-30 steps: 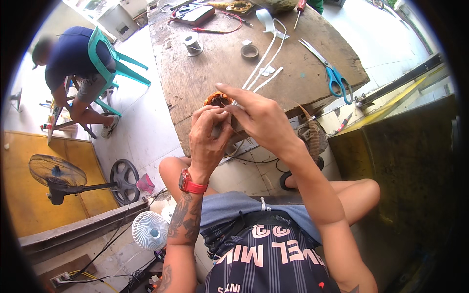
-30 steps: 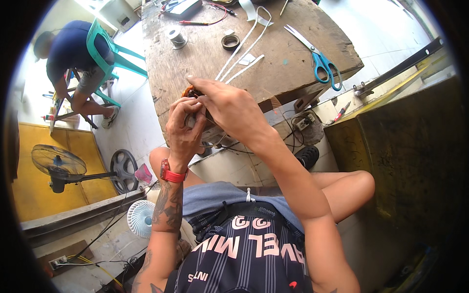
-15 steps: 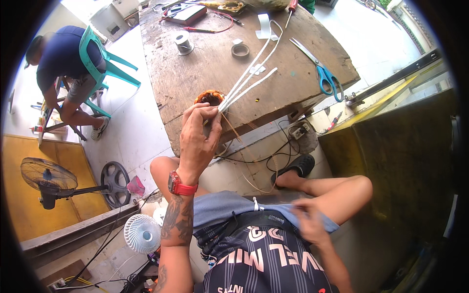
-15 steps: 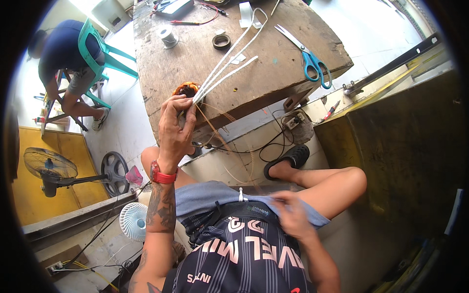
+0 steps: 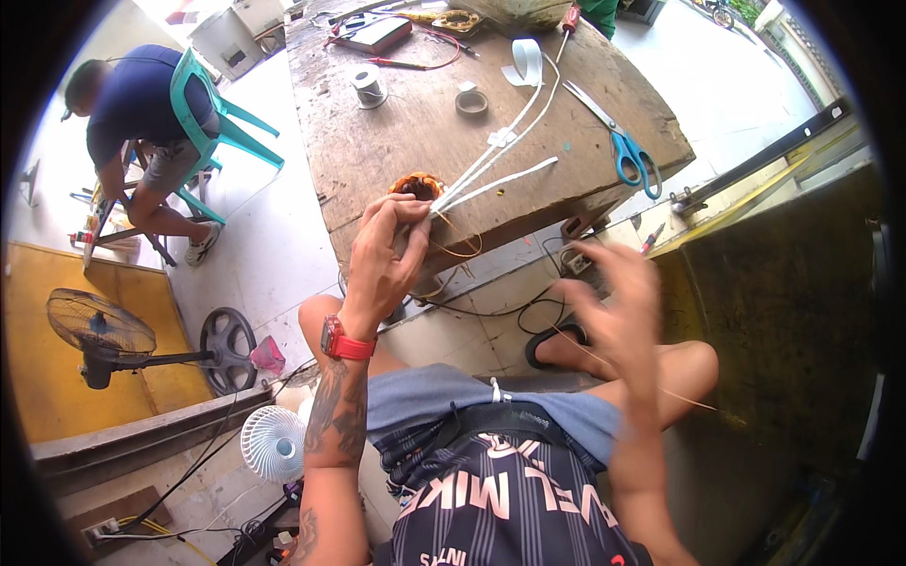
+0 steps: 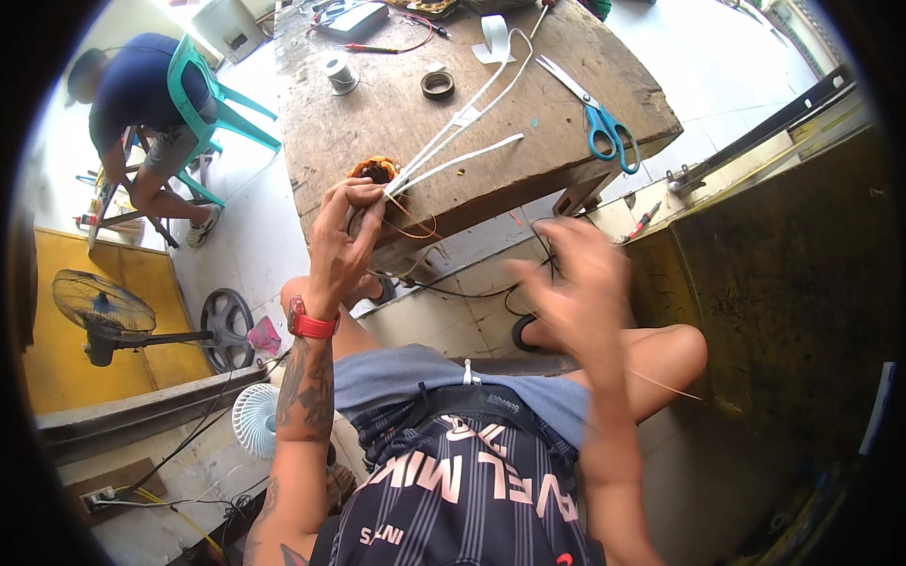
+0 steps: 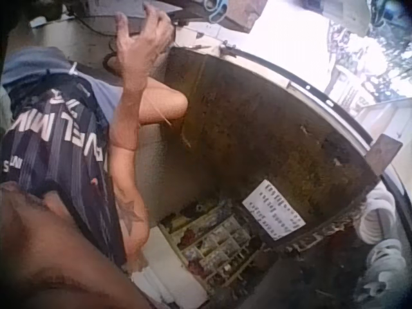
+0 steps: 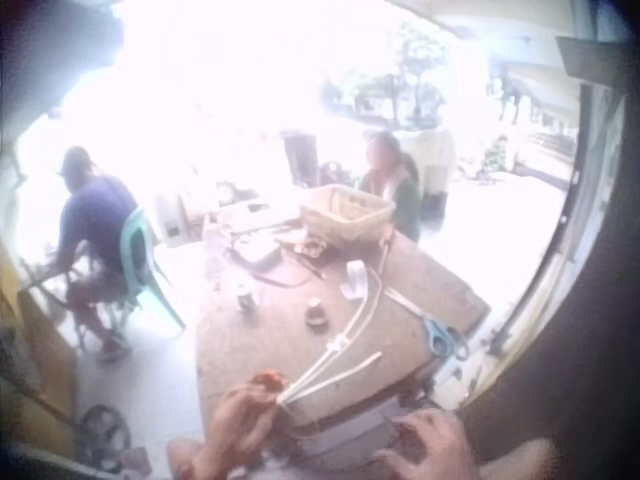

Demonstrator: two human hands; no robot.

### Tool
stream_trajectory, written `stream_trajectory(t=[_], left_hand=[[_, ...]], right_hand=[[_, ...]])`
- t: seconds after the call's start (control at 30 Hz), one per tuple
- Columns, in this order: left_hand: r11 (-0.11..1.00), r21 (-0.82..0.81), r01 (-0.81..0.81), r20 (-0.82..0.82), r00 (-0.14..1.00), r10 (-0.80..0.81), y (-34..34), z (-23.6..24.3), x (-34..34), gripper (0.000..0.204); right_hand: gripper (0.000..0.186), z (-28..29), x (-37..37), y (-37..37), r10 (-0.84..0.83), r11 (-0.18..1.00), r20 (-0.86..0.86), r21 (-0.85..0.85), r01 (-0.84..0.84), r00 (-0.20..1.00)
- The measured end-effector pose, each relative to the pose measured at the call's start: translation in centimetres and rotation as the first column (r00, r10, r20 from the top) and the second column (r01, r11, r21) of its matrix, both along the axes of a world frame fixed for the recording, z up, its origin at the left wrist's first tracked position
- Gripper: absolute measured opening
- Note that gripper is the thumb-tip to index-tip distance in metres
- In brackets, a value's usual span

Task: The person sits at a workbench and winds copper wire around a small orange toroidal core. They use white plastic strips to separate layers of wire, then cut the strips with scissors. The person continues winding the wire and adjusting the core throughout the clip.

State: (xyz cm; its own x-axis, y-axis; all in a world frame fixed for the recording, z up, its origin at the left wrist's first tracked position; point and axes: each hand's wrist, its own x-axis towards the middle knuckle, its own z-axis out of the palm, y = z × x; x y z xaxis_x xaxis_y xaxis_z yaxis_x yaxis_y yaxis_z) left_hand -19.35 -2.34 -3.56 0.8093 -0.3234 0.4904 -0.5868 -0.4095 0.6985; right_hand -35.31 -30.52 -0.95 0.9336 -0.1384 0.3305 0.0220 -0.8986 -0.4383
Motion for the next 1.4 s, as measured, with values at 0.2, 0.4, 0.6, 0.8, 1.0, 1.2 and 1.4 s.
stream_trajectory(t=[0.2,0.4,0.6,0.8,1.0,1.2,1.4], left_hand=[[1.000,-0.004,0.003,-0.016,1.000,-0.003,0.1,0.1,0.2,0.013],[1.000,0.007,0.018,-0.025,1.000,-0.018,0.3,0.0,0.3,0.013],[1.000,0.007,0.030,-0.039,0.999,-0.029,0.5,-0.3,0.3,0.014],[0.999,0.002,0.054,-0.067,0.996,-0.054,0.7,-0.2,0.3,0.015],[1.000,-0.014,0.025,-0.057,0.998,-0.025,0.5,-0.2,0.2,0.014],[0.997,0.030,0.075,-0.072,0.995,-0.072,1.3,0.0,0.6,0.014],[0.995,0.016,0.100,-0.124,0.988,-0.098,1.3,0.5,0.6,0.014]], right_hand=[[0.039,-5.7,6.3,10.3,0.196,0.838,-0.090,0.533,-0.119,0.977],[0.022,-10.6,3.4,8.6,0.244,0.925,-0.062,0.316,-0.213,0.968],[0.024,-8.5,2.8,7.5,0.219,0.965,-0.316,-0.068,-0.252,0.923],[0.032,-5.1,8.9,10.7,0.128,0.982,0.226,0.106,-0.155,0.966],[0.018,-4.7,8.4,11.9,0.214,0.903,0.134,0.351,-0.249,0.967],[0.041,-3.0,7.4,11.4,0.400,0.480,0.402,0.673,-0.562,0.824],[0.041,-6.2,6.5,13.9,0.323,-0.074,0.279,0.960,-0.270,0.904]])
